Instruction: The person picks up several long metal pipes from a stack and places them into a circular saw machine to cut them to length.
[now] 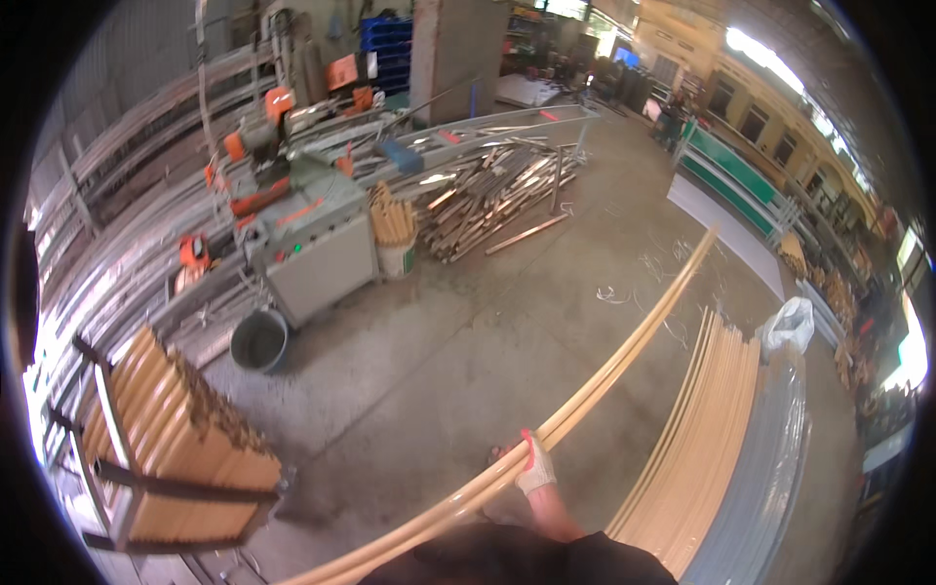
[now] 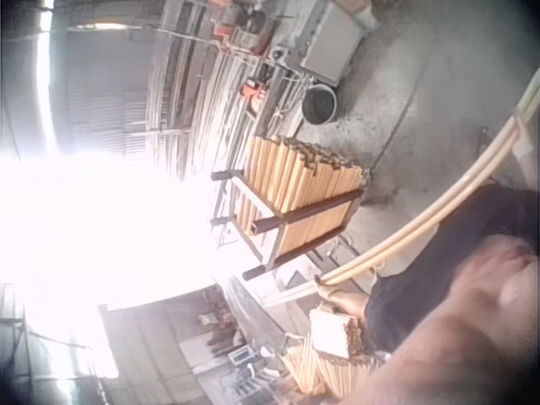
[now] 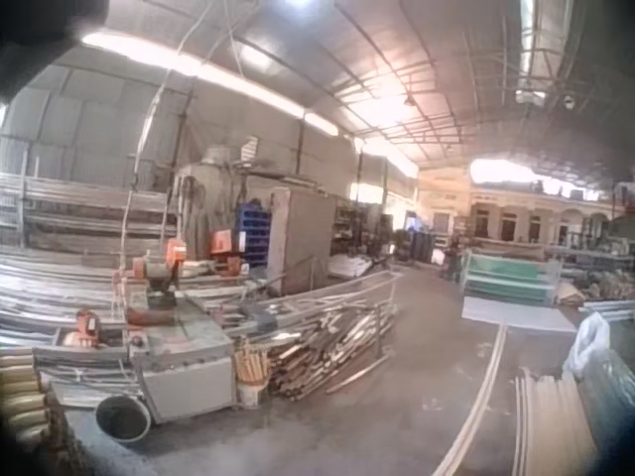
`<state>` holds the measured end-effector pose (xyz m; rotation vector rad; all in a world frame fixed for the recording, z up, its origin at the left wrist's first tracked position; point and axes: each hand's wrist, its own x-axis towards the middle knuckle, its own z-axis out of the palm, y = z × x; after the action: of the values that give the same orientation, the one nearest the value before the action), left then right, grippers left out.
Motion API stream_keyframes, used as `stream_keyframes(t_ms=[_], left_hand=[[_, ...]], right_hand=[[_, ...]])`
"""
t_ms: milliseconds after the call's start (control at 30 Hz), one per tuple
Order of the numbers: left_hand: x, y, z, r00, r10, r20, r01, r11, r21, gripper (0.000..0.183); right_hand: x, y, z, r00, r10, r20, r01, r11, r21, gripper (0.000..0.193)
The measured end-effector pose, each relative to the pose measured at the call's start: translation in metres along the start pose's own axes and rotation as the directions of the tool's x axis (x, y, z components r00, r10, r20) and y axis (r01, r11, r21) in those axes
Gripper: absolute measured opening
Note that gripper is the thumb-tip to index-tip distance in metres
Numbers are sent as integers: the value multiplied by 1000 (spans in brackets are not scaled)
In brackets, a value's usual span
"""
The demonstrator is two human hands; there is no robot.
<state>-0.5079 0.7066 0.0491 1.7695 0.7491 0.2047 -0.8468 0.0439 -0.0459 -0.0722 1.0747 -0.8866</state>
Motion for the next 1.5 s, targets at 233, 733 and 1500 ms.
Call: stream_keyframes(t_ms=[233, 733, 1500], left_hand=[[-246, 35, 365, 678, -99, 728, 51, 995, 87, 51], [-466, 97, 831, -89, -239, 967, 80, 966, 246, 56], [-439, 262, 1170, 646, -147, 749, 267, 963, -41, 68]], right_hand=[[128, -108, 118, 986, -35, 162, 41, 998, -38, 22], [428, -215, 417, 942, 36, 334, 38, 976, -212, 20], [712, -404, 656, 964, 210, 162, -173, 960, -219, 26]])
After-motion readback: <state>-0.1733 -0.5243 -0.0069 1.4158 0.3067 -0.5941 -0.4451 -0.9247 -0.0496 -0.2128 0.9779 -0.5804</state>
